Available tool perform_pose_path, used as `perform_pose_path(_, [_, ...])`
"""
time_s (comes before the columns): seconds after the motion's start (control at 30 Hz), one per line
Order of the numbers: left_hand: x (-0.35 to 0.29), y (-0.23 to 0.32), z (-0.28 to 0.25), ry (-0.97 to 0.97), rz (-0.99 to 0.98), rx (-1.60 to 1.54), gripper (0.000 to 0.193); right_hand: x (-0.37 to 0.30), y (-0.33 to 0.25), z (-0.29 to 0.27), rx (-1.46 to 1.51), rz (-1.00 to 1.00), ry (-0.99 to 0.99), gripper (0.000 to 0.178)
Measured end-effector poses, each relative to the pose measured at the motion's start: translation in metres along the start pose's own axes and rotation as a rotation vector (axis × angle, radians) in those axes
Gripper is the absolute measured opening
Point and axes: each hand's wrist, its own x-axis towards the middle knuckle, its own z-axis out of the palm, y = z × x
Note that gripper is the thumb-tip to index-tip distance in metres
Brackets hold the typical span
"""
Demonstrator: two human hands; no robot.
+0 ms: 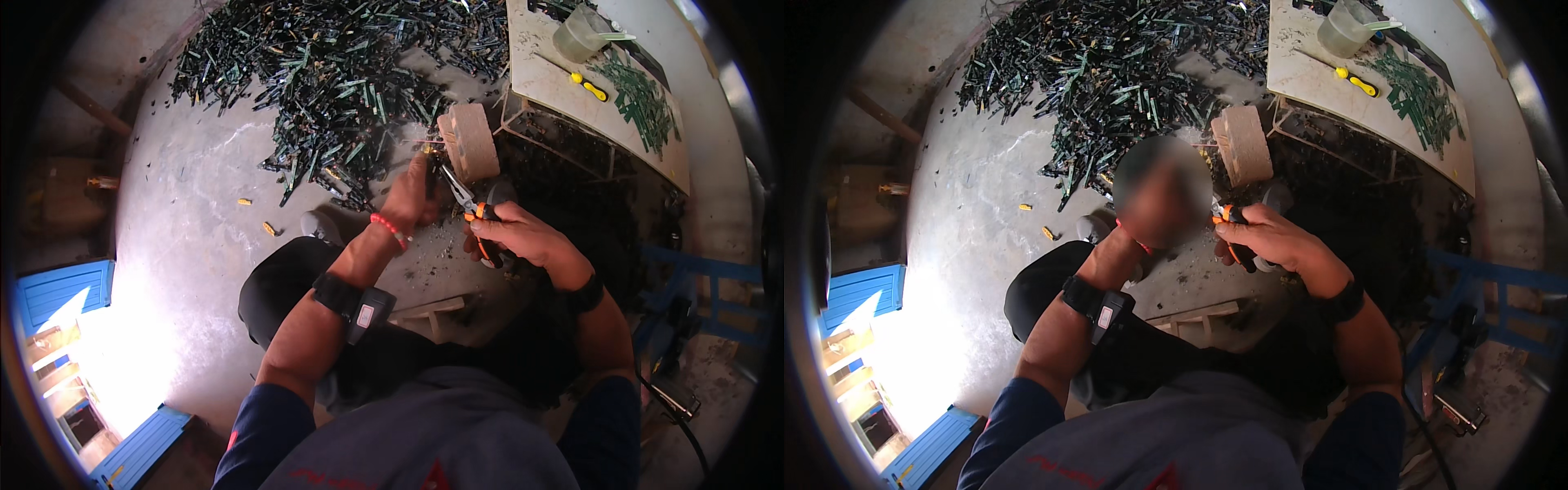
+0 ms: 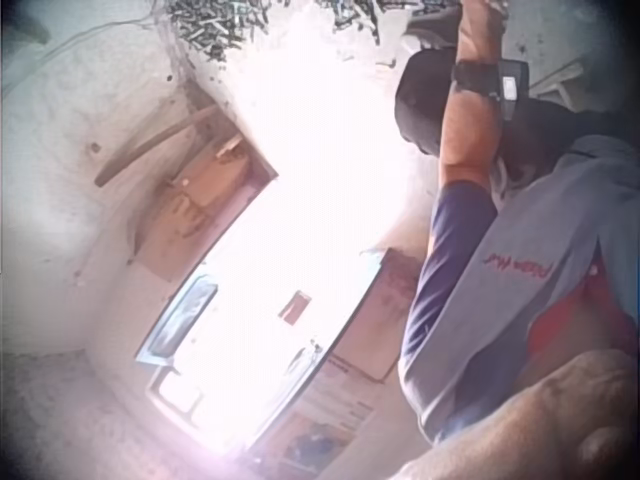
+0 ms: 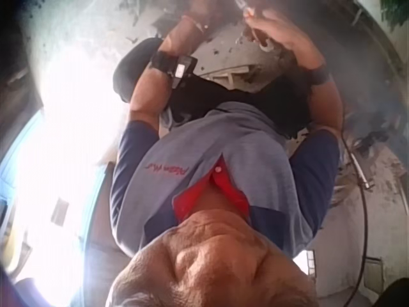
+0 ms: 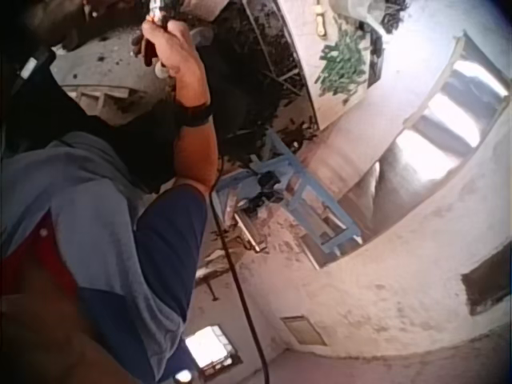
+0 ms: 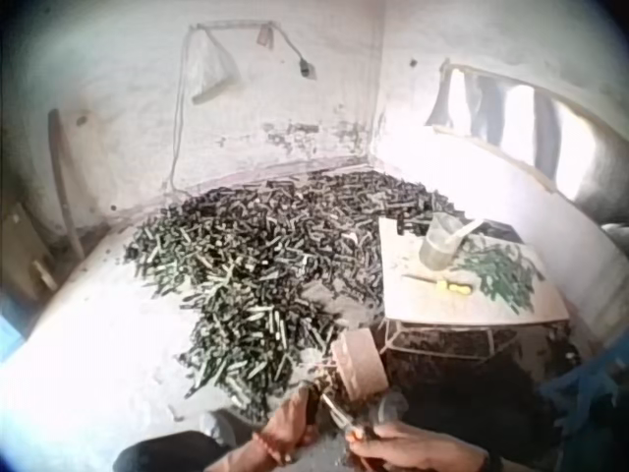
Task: The person is disassembling electronic components, likely circuit boards, using pliers and a screwdriver. They remove small parts and place them on a nearby surface. The task involves careful handling and separation of components.
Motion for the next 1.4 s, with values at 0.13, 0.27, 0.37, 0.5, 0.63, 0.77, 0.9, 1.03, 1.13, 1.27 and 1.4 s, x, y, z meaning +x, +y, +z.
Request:
perform_pose_path(0.13, [0.017, -0.021, 0.001, 0.007, 0.047, -0.106, 0.040, 0.000, -0.004, -0.001, 0.050, 0.032, 0.001, 0.037])
perform_pose_path(0.27, [0.025, -0.030, 0.001, -0.038, 0.081, -0.348, 0.040, 0.002, -0.005, -0.002, 0.142, 0.050, -0.054, 0.036])
perform_pose_path(0.37, [-0.001, -0.003, 0.002, -0.030, 0.028, -0.593, 0.056, 0.005, -0.003, -0.002, 0.216, 0.087, -0.061, 0.034])
perform_pose_path(0.5, [-0.009, 0.008, 0.009, 0.071, 0.053, -0.548, 0.064, 0.007, -0.003, 0.000, 0.314, 0.104, -0.090, 0.033])
perform_pose_path(0.63, [-0.009, 0.007, 0.011, 0.094, 0.061, -0.532, 0.065, 0.007, -0.004, 0.003, 0.364, 0.128, -0.091, 0.032])
perform_pose_path(0.77, [-0.006, 0.000, 0.012, 0.067, 0.155, -0.520, 0.064, 0.007, -0.004, 0.003, 0.395, 0.131, -0.080, 0.032])
perform_pose_path(0.9, [-0.002, -0.006, 0.006, -0.062, 0.120, -0.629, 0.053, 0.006, -0.005, 0.002, 0.400, 0.139, -0.072, 0.031])
perform_pose_path(1.03, [-0.003, -0.007, 0.005, -0.091, 0.097, -0.678, 0.037, 0.010, 0.000, -0.007, 0.381, 0.101, -0.127, 0.030])
perform_pose_path(1.13, [-0.008, -0.004, 0.011, 0.035, 0.153, -0.521, 0.026, 0.008, -0.001, -0.005, 0.360, 0.097, -0.065, 0.033])
perform_pose_path(1.27, [-0.011, -0.003, 0.011, 0.194, 0.261, -0.245, 0.015, 0.008, 0.000, -0.011, 0.279, 0.050, -0.069, 0.033])
perform_pose_path(1.4, [-0.009, -0.008, 0.011, 0.312, 0.382, -0.016, 0.017, 0.008, 0.001, -0.017, 0.208, 0.067, -0.050, 0.032])
